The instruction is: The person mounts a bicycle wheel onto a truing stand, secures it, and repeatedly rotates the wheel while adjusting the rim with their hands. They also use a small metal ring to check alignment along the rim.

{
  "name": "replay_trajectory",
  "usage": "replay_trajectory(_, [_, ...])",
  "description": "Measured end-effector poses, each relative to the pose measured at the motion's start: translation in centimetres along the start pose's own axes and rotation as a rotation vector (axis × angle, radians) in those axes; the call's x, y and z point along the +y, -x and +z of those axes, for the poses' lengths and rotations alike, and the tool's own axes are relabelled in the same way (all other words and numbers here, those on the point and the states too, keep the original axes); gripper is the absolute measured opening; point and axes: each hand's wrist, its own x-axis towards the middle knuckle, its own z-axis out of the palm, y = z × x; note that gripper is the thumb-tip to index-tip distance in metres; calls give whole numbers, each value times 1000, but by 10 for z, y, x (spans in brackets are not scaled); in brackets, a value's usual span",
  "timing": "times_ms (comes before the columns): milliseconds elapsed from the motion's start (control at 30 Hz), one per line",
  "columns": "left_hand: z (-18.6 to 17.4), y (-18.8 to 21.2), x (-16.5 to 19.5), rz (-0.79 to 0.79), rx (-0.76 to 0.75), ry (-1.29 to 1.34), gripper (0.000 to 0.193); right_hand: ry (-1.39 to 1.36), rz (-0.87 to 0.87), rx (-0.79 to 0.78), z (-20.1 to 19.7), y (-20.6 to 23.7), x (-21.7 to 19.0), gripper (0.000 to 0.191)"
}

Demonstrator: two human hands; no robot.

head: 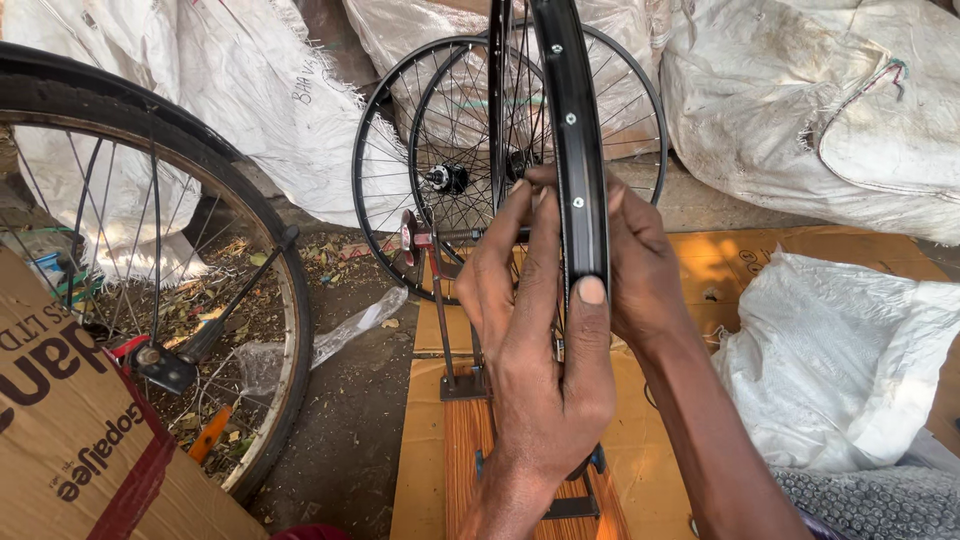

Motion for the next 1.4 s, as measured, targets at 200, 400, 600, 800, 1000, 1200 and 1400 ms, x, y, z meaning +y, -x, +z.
replay_trajectory(200, [0, 5, -4, -52, 34, -20, 53, -256, -126, -33, 9, -2, 13, 26])
replay_trajectory(400, [10, -2, -20, -106, 105, 448, 66, 361, -520, 41, 4, 2, 11, 34])
replay_trajectory(600, [24, -30, -59, -416, -134, 999, 66, 799, -559, 109, 10, 22, -20, 24])
replay_trajectory(800, [34, -52, -92, -479, -428, 783, 61, 666, -385, -14, 10, 37, -36, 54])
replay_trajectory(1000, [27, -51, -96, -222, -441, 799, 60, 729, -390, 60, 9, 27, -23, 41])
replay_trajectory(1200, [20, -24, -88, -393, -204, 937, 70, 832, -505, 241, 14, 18, -12, 52])
replay_trajectory(1400, [16, -40, -91, -302, -400, 843, 63, 438, -290, -99, 6, 23, -36, 46])
